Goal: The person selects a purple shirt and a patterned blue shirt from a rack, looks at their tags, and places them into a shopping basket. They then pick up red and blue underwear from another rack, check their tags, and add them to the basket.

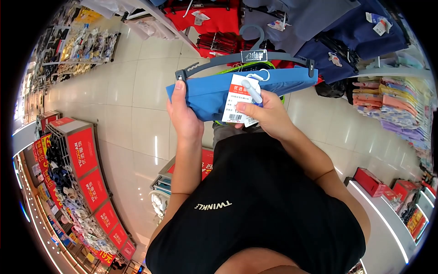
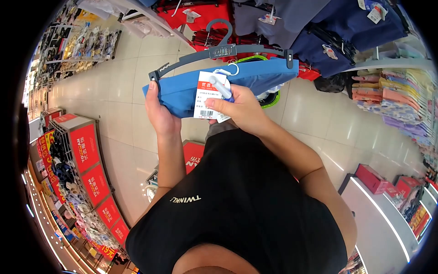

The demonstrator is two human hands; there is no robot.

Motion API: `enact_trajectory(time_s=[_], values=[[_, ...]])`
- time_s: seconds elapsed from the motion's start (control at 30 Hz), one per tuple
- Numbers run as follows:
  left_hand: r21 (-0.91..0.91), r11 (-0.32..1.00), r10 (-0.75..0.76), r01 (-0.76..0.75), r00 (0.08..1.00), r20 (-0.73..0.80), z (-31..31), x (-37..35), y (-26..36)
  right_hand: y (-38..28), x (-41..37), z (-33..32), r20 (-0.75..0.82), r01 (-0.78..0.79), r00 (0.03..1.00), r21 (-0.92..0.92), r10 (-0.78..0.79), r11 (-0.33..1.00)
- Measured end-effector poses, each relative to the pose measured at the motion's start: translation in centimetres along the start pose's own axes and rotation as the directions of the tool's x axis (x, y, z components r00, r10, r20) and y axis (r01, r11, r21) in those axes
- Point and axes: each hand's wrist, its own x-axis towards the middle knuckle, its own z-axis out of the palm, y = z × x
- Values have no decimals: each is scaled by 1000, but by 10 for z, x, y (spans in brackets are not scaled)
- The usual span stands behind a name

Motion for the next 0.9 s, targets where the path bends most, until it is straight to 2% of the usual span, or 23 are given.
enact_trajectory(time_s=[0.1, 0.2, 0.27, 0.5, 0.57, 0.6, 0.67, 0.73, 0.8, 0.9], values=[[-12, 1000, 10, -10, 1000, 2, -8, 6, 6, 0, 7, 11, 6, 19, 1000, 45, -20, 999], [-23, 1000, 16, -16, 1000, 12, -11, 12, 14, -6, 13, 18, 79, -21, 997, 36, 18, 999], [-31, 999, 25, -24, 999, 21, -16, 18, 23, -9, 17, 28, 103, -54, 994, 150, 39, 987], [-90, 989, 110, -115, 992, -65, -21, 35, 47, -9, 25, 45, 67, 64, 995, 111, -71, 992], [-102, 986, 124, -131, 990, -70, -23, 38, 50, -1, 27, 46, -28, 221, 974, -75, -224, 972], [-85, 984, 148, -154, 986, -71, -24, 39, 52, 5, 30, 49, -28, 229, 972, -77, -232, 970], [-69, 982, 173, -178, 983, -66, -25, 41, 54, 14, 37, 58, -96, 449, 842, -422, -531, 788], [5, 973, 232, -232, 973, -9, -29, 42, 54, 17, 40, 64, -115, 429, 830, -496, -546, 755], [31, 970, 239, -239, 971, -5, -34, 45, 52, 23, 46, 70, -78, 443, 733, -699, -676, 562], [86, 964, 251, -252, 968, 24, -37, 46, 49, 25, 53, 79, -101, 418, 748, -696, -656, 583]])
